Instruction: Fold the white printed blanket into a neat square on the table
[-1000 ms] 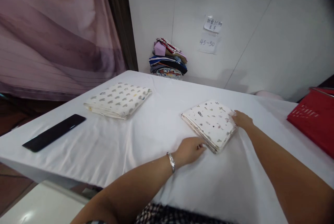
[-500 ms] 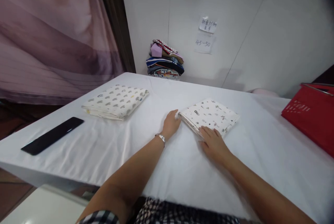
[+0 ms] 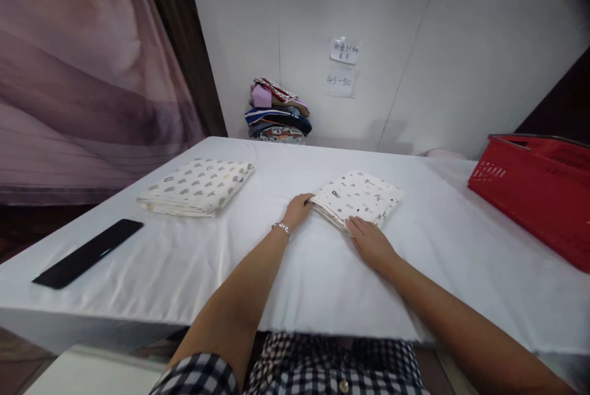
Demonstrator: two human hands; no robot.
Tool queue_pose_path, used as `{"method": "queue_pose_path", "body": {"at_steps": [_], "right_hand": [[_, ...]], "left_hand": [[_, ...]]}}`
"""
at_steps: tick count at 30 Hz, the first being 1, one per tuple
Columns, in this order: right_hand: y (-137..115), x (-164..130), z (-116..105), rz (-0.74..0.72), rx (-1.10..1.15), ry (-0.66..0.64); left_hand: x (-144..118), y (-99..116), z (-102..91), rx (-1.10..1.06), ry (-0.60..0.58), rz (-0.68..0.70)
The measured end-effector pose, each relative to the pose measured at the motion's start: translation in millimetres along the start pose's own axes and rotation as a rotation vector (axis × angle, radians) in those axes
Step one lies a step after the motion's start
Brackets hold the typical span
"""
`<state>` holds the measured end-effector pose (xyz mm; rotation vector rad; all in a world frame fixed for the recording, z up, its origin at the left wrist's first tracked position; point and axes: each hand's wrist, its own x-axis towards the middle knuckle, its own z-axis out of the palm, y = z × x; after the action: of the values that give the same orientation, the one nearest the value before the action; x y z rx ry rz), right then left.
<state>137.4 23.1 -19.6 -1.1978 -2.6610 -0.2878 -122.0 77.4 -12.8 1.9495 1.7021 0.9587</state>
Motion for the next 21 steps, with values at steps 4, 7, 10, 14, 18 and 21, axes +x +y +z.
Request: {"method": "queue_pose_path", "body": {"at_steps": [4, 7, 10, 14, 18, 21], "right_hand": [[31, -16, -2, -0.110, 0.039, 0.012], [52, -34, -5, -0.093, 0.042, 0.013], [60, -49, -5, -0.023, 0.037, 0.027], [54, -57, -5, 0.038, 0.052, 0.033], [37, -49, -15, 0.075, 0.076, 0.040], [19, -35, -24, 0.033, 0.126, 0.041]], "left_hand": [[-22, 9, -8.1, 0.089, -0.013, 0.077], [-52, 21, -8.9, 0.249, -0.052, 0.165], [-79, 34, -7.2, 0.383, -0.099, 0.239], [-94, 45, -9.2, 0.472, -0.110, 0.294], [-91, 56, -8.9, 0.432, 0.008, 0.392], [-83, 64, 3.4, 0.424, 0.023, 0.504]]}}
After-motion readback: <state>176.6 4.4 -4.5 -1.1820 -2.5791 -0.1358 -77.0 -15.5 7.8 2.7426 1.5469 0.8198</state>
